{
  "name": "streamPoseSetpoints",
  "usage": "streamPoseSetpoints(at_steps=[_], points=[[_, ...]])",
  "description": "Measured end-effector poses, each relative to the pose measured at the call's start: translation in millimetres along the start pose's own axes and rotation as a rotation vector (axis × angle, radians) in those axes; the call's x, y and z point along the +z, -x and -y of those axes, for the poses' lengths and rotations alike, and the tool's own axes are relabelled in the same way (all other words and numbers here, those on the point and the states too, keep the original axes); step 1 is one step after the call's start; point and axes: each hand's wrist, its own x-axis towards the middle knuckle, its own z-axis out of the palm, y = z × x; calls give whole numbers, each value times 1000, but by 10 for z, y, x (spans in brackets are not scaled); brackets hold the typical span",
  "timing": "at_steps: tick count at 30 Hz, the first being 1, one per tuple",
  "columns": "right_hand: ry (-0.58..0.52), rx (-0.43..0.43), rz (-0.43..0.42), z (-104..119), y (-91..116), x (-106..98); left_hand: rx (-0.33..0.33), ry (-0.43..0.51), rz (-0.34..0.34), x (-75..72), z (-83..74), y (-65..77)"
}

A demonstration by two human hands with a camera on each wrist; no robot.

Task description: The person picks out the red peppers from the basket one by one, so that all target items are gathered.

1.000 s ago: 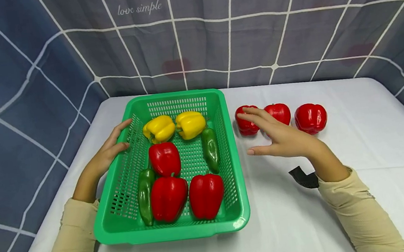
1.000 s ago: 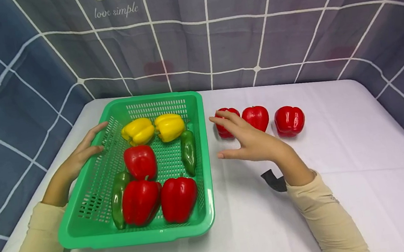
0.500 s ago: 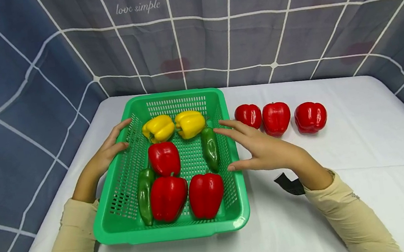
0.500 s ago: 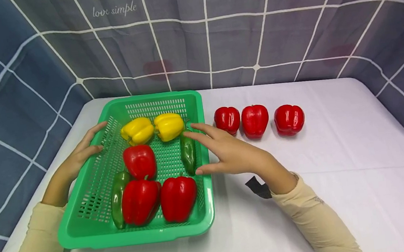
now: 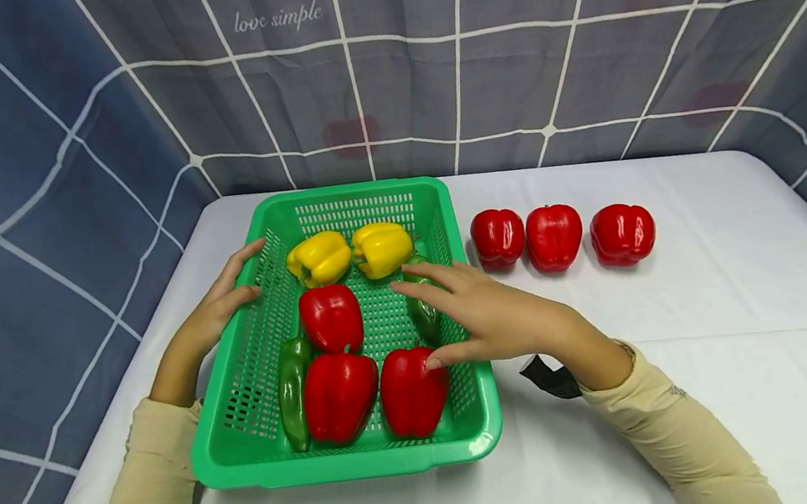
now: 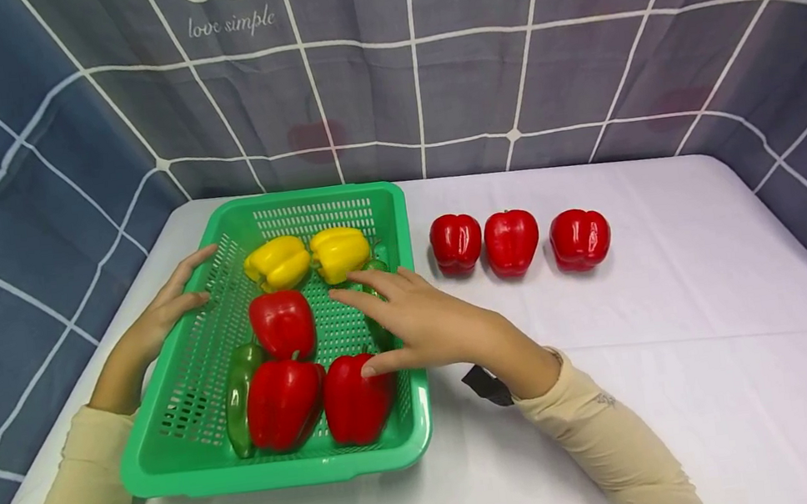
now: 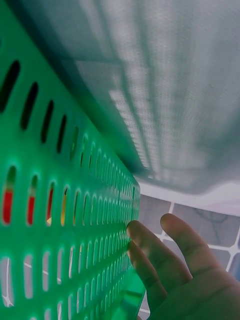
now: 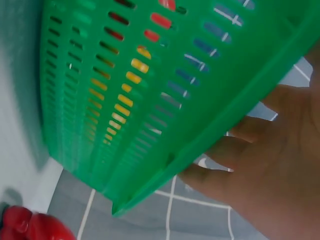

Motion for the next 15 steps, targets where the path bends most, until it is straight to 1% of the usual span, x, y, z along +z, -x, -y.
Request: streamPoseSetpoints(at_steps=[5,12,15], points=[[40,46,105,61,-20,36,1,-10,3,-4,4,-6],[83,67,154,118,-39,83,-8,-51,-11,-6,6,-17],[103,84,195,146,-53,94,-6,-44,-14,1,9,-17]])
